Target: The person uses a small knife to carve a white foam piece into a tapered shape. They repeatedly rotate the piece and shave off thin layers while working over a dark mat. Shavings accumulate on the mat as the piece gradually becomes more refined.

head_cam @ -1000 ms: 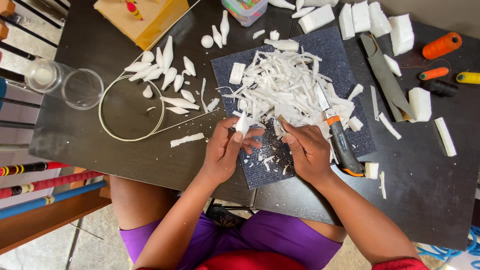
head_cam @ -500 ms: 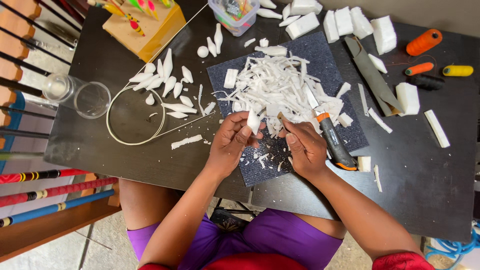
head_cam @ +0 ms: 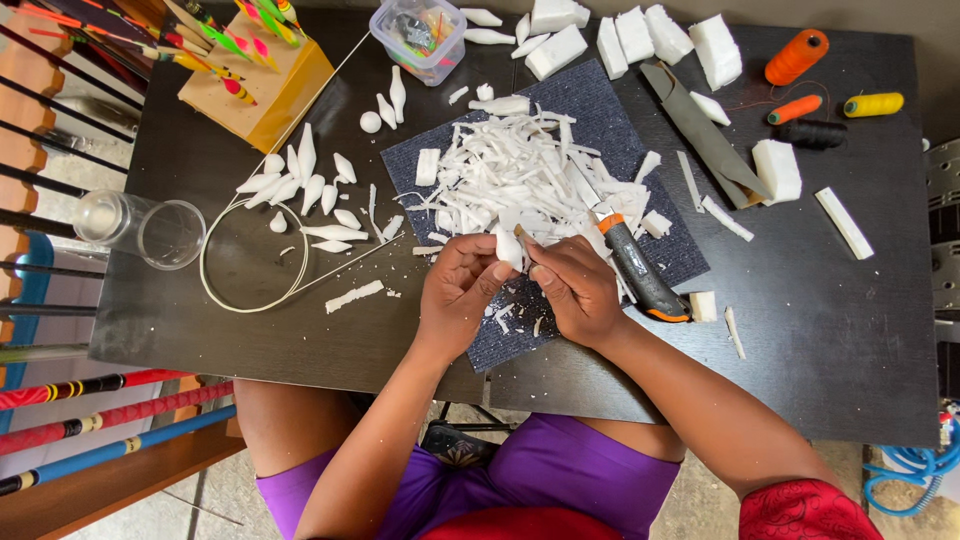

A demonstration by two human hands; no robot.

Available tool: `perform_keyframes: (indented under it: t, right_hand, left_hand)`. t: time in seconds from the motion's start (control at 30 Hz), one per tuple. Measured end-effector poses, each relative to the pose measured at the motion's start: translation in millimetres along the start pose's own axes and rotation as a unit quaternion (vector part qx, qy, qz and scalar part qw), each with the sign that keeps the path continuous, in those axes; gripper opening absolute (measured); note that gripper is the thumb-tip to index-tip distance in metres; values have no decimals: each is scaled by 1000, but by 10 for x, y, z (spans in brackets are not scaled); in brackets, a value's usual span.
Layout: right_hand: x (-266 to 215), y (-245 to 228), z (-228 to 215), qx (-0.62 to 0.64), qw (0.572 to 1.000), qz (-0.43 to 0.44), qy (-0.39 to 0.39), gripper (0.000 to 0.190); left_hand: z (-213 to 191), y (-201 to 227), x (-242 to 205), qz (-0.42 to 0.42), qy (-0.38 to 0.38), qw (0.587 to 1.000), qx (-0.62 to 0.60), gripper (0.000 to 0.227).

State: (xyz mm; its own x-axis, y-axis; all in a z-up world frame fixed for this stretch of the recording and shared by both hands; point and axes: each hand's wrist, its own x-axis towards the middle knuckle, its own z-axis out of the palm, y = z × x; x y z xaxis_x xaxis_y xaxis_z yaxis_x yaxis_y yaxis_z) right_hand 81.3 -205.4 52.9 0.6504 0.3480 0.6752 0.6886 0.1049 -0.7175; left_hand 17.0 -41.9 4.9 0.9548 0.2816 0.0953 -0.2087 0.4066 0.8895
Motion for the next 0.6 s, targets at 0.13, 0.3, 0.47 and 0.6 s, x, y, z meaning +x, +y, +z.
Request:
perform_keyframes:
  t: [0.13,0.3,0.47,0.6]
  right_hand:
    - [13,-1,-1,-10,1000,-9,-6,24]
    - [24,-18,-8,-15,1000,-12,-18,25]
    - [33,-31,-6,-20,999,-14,-23,26]
    - [-15,28,-1,-20,999,-11,-27,27]
  left_hand:
    - [175,211,-4,17,8,1000,-3,34]
    - [42,76,-16,39,18,999,23,36]
    - [74,98,-34,60,22,997,34,36]
    - [104,100,-37,73,21,996,38,35]
